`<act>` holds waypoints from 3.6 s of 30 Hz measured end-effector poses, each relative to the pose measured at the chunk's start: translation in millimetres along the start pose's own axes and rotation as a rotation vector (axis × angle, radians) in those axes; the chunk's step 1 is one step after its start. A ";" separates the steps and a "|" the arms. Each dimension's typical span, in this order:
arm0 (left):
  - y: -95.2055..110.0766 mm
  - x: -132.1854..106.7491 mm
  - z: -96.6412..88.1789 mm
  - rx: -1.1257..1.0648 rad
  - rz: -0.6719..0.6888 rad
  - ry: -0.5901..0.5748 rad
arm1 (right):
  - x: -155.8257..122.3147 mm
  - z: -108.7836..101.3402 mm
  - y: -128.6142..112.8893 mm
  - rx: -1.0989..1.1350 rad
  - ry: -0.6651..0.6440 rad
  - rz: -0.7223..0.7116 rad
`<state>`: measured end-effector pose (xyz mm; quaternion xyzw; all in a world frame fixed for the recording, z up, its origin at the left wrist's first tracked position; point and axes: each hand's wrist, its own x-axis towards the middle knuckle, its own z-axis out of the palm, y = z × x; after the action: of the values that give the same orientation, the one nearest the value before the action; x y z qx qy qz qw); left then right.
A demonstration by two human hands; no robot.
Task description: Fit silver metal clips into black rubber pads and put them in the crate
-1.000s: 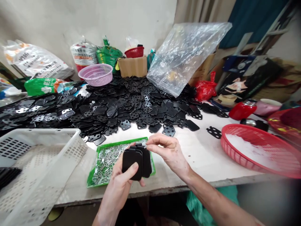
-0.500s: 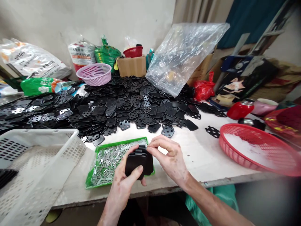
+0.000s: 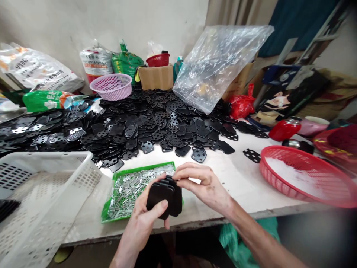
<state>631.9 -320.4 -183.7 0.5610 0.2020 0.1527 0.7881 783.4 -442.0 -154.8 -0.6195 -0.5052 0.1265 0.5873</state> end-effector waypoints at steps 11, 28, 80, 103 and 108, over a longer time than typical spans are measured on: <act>1.5 -0.1 -13.1 -0.041 -0.131 -0.135 | 30.5 -38.0 -8.2 -0.044 -0.601 -0.034; -9.2 2.2 -4.2 -0.219 -0.242 -0.275 | 22.1 -29.6 7.5 0.164 -0.456 0.020; -4.8 -4.0 -35.3 -0.036 0.109 0.341 | 43.5 34.6 25.3 0.091 -0.072 0.134; 15.0 -6.5 -36.3 0.330 0.043 0.228 | 32.7 29.1 2.1 -0.441 -0.256 0.073; 5.5 -5.5 -38.2 0.182 0.075 0.284 | 34.8 27.8 7.6 -0.360 -0.238 0.057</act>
<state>608.4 -289.8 -188.7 0.6100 0.3033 0.2408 0.6913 782.1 -396.9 -153.9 -0.7091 -0.5677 0.1231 0.3997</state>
